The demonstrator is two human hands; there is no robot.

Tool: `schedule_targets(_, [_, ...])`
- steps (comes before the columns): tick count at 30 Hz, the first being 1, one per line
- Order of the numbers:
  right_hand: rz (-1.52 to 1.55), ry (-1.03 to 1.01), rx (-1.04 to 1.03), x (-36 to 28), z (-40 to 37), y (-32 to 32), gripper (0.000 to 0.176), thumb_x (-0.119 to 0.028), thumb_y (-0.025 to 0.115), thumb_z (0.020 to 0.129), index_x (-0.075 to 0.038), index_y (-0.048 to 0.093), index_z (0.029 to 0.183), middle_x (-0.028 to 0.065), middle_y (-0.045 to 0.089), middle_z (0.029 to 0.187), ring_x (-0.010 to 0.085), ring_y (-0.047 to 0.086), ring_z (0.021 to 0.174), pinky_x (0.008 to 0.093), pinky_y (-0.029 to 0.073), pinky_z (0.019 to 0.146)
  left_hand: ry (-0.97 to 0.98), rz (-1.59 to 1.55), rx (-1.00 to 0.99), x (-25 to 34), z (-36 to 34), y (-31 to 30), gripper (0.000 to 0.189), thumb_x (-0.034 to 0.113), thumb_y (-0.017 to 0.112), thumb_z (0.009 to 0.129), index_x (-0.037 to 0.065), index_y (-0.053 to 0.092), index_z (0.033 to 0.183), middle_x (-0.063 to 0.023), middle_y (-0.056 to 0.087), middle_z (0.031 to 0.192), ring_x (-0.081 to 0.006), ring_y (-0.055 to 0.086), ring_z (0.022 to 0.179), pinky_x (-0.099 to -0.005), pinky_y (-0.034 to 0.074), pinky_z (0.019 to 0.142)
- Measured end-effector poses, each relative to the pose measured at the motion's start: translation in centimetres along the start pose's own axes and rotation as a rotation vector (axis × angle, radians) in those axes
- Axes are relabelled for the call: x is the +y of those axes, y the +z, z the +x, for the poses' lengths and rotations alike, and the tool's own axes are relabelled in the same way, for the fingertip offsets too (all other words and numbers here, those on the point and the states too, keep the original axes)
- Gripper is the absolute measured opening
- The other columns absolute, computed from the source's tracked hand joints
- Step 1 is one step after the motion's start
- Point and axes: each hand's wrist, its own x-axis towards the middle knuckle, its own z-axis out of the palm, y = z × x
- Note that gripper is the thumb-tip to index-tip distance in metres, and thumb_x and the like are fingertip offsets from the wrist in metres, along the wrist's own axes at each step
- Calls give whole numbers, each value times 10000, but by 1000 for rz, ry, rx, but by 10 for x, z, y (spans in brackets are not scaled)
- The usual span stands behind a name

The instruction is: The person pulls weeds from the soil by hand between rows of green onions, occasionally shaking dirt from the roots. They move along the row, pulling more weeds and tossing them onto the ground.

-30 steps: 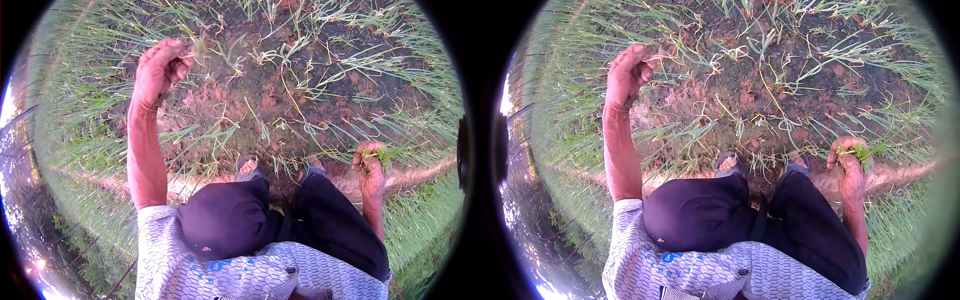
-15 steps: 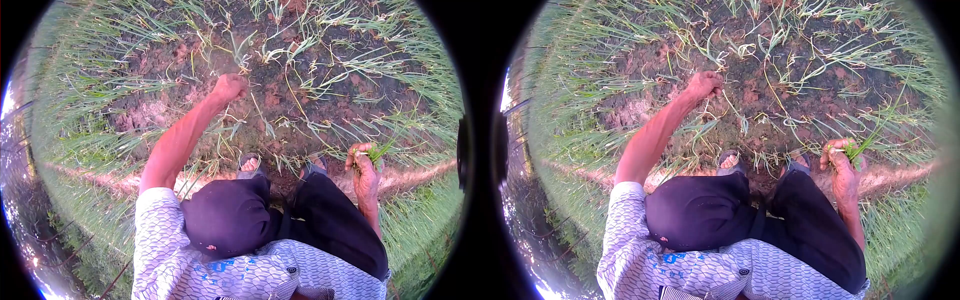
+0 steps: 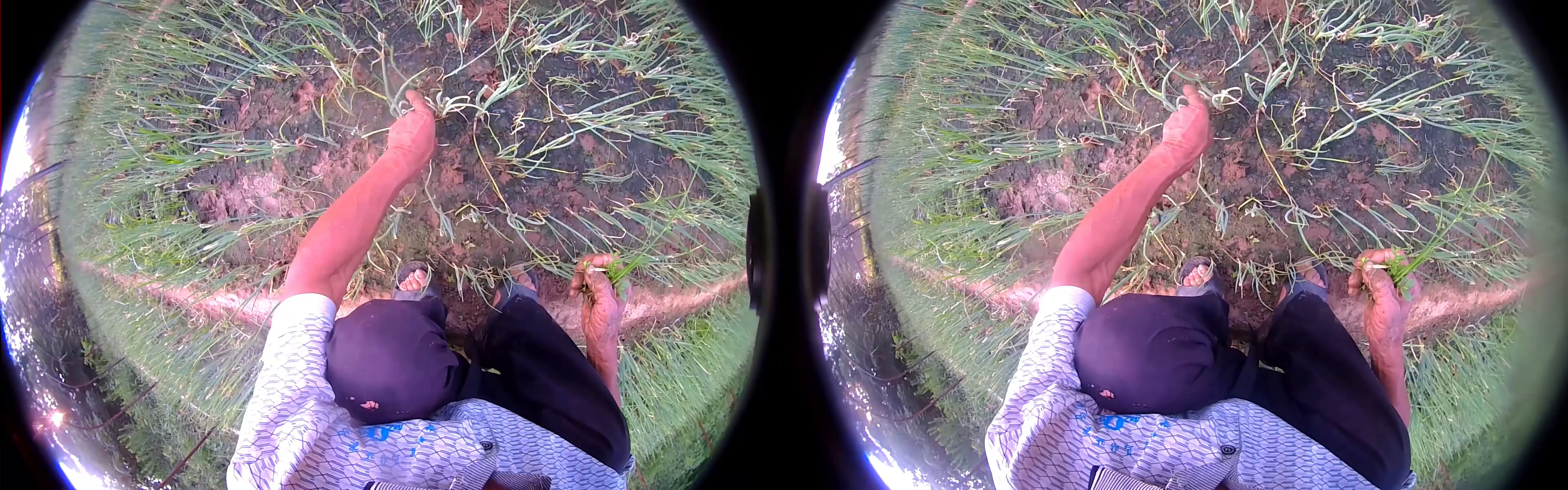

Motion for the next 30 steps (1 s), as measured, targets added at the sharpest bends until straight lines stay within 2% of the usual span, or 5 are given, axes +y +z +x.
schedule_targets(8, [-9, 62, 95, 10, -3, -9, 115, -24, 618, 867, -27, 569, 971, 133, 623, 882, 180, 590, 631, 299, 477, 503, -67, 150, -87, 1, 10, 18, 878, 72, 657, 795, -273, 85, 1365, -253, 689, 942, -347, 704, 910, -391, 568, 770])
schedule_targets(14, [-57, 50, 61, 7, -2, -3, 101, -64, 607, 875, -31, 584, 968, 113, 612, 862, 171, 585, 634, 292, 477, 511, -14, 125, -104, 1, 7, 4, 127, 86, 680, 781, 52, 741, 886, -137, 720, 970, -295, 710, 920, -378, 576, 768])
schedule_targets(20, [-32, 49, 33, 8, 1, 7, 104, -56, 597, 886, -35, 567, 983, 102, 605, 859, 160, 580, 635, 273, 474, 496, 59, -7, 24, -2, 6, 13, 184, 170, 605, 836, 30, 725, 850, -193, 708, 875, -328, 709, 844, -409, 570, 732])
schedule_targets(23, [-38, 43, 7, 8, 3, 8, 114, -53, 595, 897, -33, 557, 1002, 104, 607, 865, 157, 579, 646, 269, 476, 497, 194, -285, 18, -2, 9, -1, 303, 260, 568, 904, -20, 682, 873, -247, 676, 820, -369, 696, 763, -467, 554, 707])
schedule_targets(30, [-20, 62, -24, 8, 9, 12, 84, -63, 600, 911, -41, 568, 986, 107, 611, 873, 159, 579, 651, 264, 476, 500, 331, -1555, -211, 4, -42, -130, 276, 327, 531, 995, 94, 574, 853, -45, 651, 674, -75, 560, 486, -212, 409, 429])
